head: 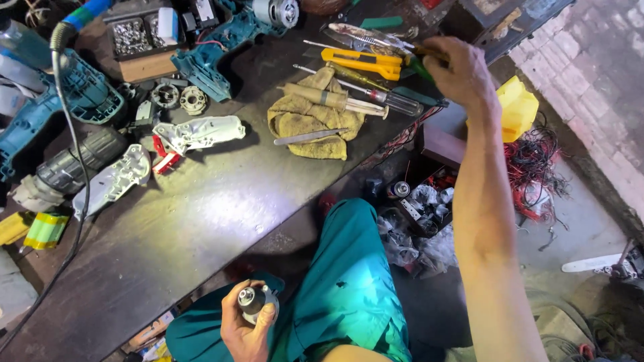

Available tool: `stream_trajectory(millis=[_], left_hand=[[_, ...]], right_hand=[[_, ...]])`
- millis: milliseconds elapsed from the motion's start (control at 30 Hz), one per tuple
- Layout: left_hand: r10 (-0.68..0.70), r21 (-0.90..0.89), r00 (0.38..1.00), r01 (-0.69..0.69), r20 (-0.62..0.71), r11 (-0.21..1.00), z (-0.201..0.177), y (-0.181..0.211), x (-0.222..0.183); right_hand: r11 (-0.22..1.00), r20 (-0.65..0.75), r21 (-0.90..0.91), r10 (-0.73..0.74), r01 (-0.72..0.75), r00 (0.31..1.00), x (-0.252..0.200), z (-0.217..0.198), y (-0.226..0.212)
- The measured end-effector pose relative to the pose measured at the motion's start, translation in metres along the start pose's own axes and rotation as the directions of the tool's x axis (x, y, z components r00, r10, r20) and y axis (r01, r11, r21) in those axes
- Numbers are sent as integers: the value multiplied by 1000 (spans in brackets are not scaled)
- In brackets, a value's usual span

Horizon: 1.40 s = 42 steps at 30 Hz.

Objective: Disassembling a motor component using pliers and then inspecting and manipulating the internal wiring and circuit board.

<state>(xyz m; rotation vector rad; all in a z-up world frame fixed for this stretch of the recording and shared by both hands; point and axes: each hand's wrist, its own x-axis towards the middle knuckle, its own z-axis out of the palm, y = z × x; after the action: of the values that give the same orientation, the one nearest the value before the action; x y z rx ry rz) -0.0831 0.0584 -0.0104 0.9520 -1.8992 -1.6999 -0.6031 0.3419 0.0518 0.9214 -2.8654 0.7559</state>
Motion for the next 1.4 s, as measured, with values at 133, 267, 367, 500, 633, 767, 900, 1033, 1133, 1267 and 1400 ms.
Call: stream_trajectory(millis=[133,267,367,500,633,767,900,1033,1133,1267,1400], left_hand=[[-45,-10,999,46,19,999,10,11,5],[-62,-27,998,62,29,998,18,13,11],[-62,-66,998,64,29,996,24,7,12],[-88,-49,995,90,56,995,25,5,15],[-24,-20,997,26,74,999,24,13,19],[107,-9,989,-106,105,994,22,27,22],[179,-96,977,-169,112,981,19,25,23],[41,0,995,-41,88,999,15,26,26],[11,7,998,-11,55,1000,15,21,29],[96,-31,991,-94,88,995,13,24,33],[168,-11,977,-168,130,986,9,34,38]], right_hand=[[996,67,67,51,-56,996,2,-16,-16],[998,153,30,49,-54,987,4,-16,-18],[993,178,62,89,-101,980,2,-20,-32],[974,-18,162,-159,160,987,10,-19,-29],[954,-167,-65,-299,292,940,62,-12,-46],[984,115,-39,-170,175,979,121,1,-63],[950,524,-294,250,-102,815,156,-5,-93],[918,511,-355,349,-176,785,150,-29,-126],[893,488,-447,285,-44,825,153,-19,-104],[893,496,-438,139,109,857,138,-19,-79],[907,388,-421,159,21,908,112,-24,-69]])
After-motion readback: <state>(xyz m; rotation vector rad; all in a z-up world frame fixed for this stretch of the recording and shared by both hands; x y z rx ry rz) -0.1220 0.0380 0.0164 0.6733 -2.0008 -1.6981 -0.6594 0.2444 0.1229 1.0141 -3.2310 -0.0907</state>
